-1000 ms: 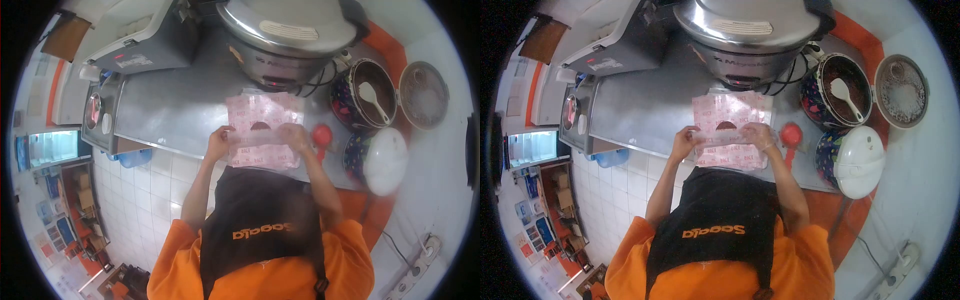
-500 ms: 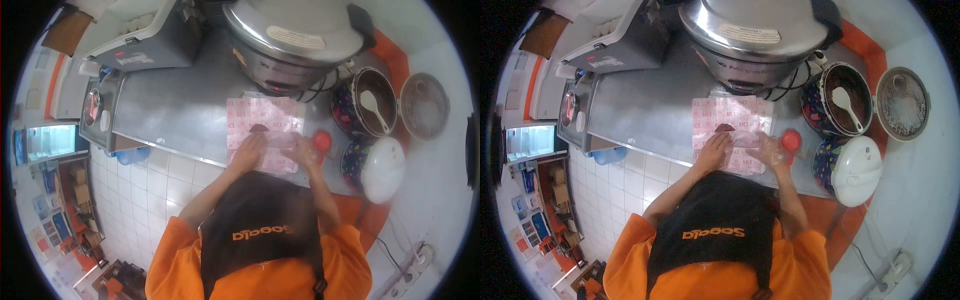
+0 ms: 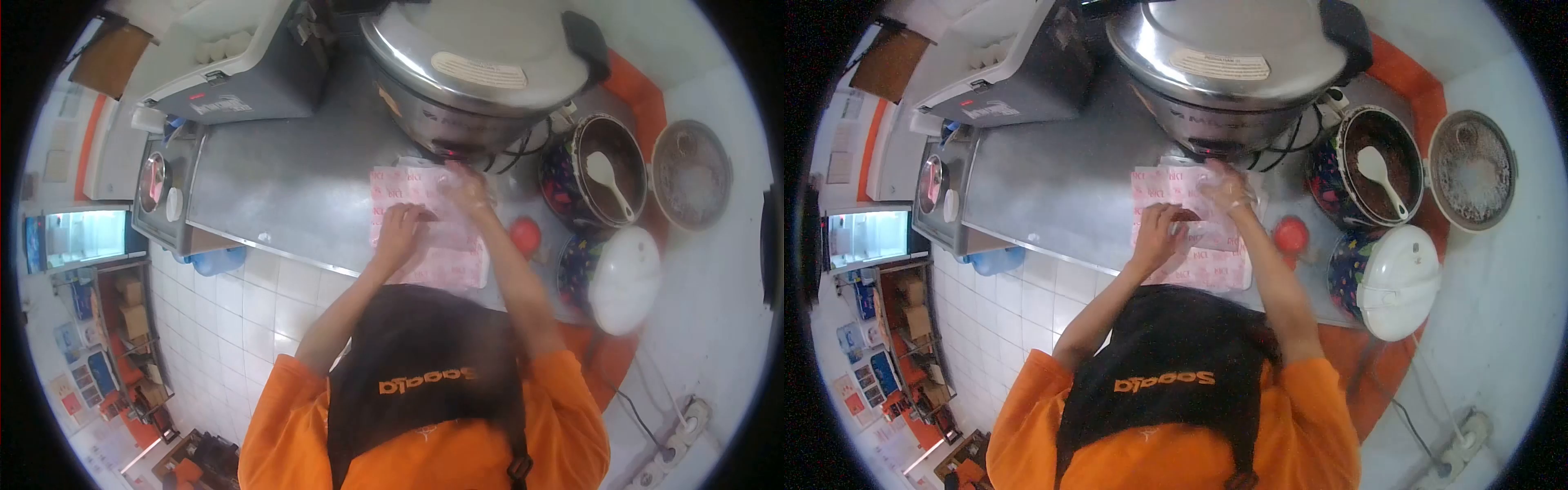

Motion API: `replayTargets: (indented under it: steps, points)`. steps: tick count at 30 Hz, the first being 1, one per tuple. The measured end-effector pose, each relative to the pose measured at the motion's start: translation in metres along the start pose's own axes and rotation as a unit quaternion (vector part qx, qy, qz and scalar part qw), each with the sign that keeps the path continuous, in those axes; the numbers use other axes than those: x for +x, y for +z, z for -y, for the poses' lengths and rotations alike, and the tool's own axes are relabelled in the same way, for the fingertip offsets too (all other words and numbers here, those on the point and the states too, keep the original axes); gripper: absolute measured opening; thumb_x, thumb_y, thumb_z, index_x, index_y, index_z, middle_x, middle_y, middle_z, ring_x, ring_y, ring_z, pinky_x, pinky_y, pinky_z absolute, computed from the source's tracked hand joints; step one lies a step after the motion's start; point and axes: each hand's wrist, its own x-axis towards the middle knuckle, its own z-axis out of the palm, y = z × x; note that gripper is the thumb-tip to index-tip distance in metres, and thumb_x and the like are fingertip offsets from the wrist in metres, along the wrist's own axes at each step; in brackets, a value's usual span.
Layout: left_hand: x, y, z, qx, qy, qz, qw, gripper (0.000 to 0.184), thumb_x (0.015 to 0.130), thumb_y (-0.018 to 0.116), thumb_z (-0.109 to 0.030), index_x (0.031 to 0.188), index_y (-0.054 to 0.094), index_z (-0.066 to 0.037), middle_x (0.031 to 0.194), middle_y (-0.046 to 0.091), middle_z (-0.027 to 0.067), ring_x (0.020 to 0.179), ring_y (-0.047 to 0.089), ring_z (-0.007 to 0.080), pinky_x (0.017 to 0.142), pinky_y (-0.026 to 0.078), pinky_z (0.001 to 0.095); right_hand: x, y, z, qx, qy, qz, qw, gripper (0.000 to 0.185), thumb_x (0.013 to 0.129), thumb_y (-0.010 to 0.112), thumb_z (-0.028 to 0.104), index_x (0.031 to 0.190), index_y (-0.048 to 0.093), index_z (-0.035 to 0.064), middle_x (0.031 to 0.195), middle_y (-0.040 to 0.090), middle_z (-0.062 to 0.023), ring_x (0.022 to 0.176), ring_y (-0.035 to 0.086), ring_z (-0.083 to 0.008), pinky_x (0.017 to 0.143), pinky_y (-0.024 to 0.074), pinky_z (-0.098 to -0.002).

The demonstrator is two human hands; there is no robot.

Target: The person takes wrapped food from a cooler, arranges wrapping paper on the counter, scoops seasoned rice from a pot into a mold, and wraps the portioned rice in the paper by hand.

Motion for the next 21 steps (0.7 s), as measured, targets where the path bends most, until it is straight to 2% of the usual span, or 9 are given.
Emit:
replayTargets:
  steps: [1, 3, 4, 5, 6, 9, 12, 15, 21]
  points:
    - [0.008, -0.006, -0.011, 0.038, -0.014, -0.057, 0.998, 0.055, 0.080, 0.080, -0.014, 0.132, 0.062, -0.011, 0.137, 0.061, 0.0109, 0.132, 0.052, 0.0353, 0.111, 0.041, 0.0490, -0.005, -0.009, 0.005, 0.131, 0.118, 0.100, 0.979, 0.042, 0.082, 0.081, 0.031, 0.115, 0.073, 0.0072, 0.102, 0.076, -0.0118, 0.096, 0.073, -0.0283, 0.090, 0.0570, -0.0417]
    - [0.022, -0.023, -0.020, 0.110, 0.005, -0.073, 0.991, 0.062, 0.078, 0.082, -0.021, 0.135, 0.060, -0.014, 0.144, 0.056, 0.0103, 0.138, 0.045, 0.0365, 0.117, 0.033, 0.0535, -0.026, -0.022, 0.027, -0.003, 0.098, 0.232, 0.968, 0.036, 0.082, 0.078, 0.026, 0.113, 0.073, 0.0077, 0.110, 0.075, -0.0111, 0.100, 0.073, -0.0291, 0.093, 0.0574, -0.0424]
    - [0.027, -0.034, -0.015, 0.142, 0.039, -0.024, 0.989, 0.065, 0.077, 0.084, -0.024, 0.137, 0.059, -0.015, 0.147, 0.054, 0.0100, 0.141, 0.042, 0.0370, 0.119, 0.029, 0.0557, -0.048, -0.032, 0.061, -0.255, -0.043, 0.245, 0.934, 0.030, 0.083, 0.076, 0.020, 0.110, 0.074, 0.0084, 0.114, 0.074, -0.0108, 0.102, 0.072, -0.0296, 0.093, 0.0578, -0.0427]
    - [0.029, -0.042, -0.008, 0.172, 0.073, 0.026, 0.982, 0.068, 0.077, 0.085, -0.027, 0.138, 0.058, -0.016, 0.150, 0.051, 0.0098, 0.144, 0.039, 0.0374, 0.121, 0.025, 0.0578, -0.062, -0.037, 0.053, -0.319, -0.147, 0.286, 0.892, 0.024, 0.084, 0.074, 0.017, 0.107, 0.074, 0.0098, 0.112, 0.074, -0.0106, 0.102, 0.072, -0.0300, 0.092, 0.0585, -0.0427]
    - [0.028, -0.044, 0.006, 0.178, 0.147, 0.066, 0.971, 0.057, 0.079, 0.080, -0.023, 0.132, 0.064, -0.013, 0.142, 0.058, 0.0093, 0.136, 0.050, 0.0335, 0.115, 0.039, 0.0500, -0.072, -0.045, 0.042, -0.378, -0.249, 0.318, 0.833, 0.019, 0.084, 0.071, 0.014, 0.103, 0.074, 0.0112, 0.110, 0.073, -0.0105, 0.103, 0.071, -0.0305, 0.091, 0.0591, -0.0428]
    - [0.001, -0.031, 0.059, 0.118, 0.170, 0.284, 0.936, 0.043, 0.080, 0.073, -0.018, 0.122, 0.070, -0.010, 0.131, 0.066, 0.0081, 0.125, 0.061, 0.0289, 0.103, 0.052, 0.0412, -0.113, -0.049, 0.013, -0.371, -0.286, 0.226, 0.854, 0.018, 0.083, 0.070, 0.014, 0.101, 0.073, 0.0144, 0.101, 0.071, -0.0109, 0.102, 0.069, -0.0308, 0.090, 0.0587, -0.0423]
    - [-0.018, -0.037, 0.059, 0.106, 0.170, 0.244, 0.949, 0.035, 0.079, 0.069, -0.013, 0.113, 0.074, -0.007, 0.118, 0.071, 0.0077, 0.113, 0.067, 0.0257, 0.093, 0.058, 0.0354, -0.128, -0.043, -0.011, -0.358, -0.285, 0.178, 0.871, 0.022, 0.087, 0.063, 0.013, 0.107, 0.072, 0.0138, 0.103, 0.071, -0.0106, 0.105, 0.068, -0.0301, 0.094, 0.0572, -0.0422]
    - [-0.019, -0.034, 0.063, 0.063, 0.204, 0.189, 0.959, 0.035, 0.081, 0.068, -0.013, 0.115, 0.073, -0.006, 0.116, 0.071, 0.0085, 0.112, 0.066, 0.0264, 0.096, 0.057, 0.0377, -0.140, -0.031, 0.007, -0.499, -0.328, 0.107, 0.795, 0.025, 0.089, 0.058, 0.014, 0.111, 0.072, 0.0140, 0.105, 0.070, -0.0103, 0.106, 0.068, -0.0298, 0.096, 0.0563, -0.0416]
    - [-0.013, -0.039, 0.056, 0.068, 0.218, 0.190, 0.955, 0.037, 0.082, 0.071, -0.011, 0.119, 0.073, -0.007, 0.117, 0.071, 0.0111, 0.111, 0.066, 0.0313, 0.091, 0.059, 0.0414, -0.139, -0.012, 0.053, -0.514, -0.146, 0.210, 0.819, 0.032, 0.091, 0.057, 0.018, 0.120, 0.068, 0.0119, 0.105, 0.071, -0.0124, 0.106, 0.068, -0.0307, 0.093, 0.0563, -0.0429]
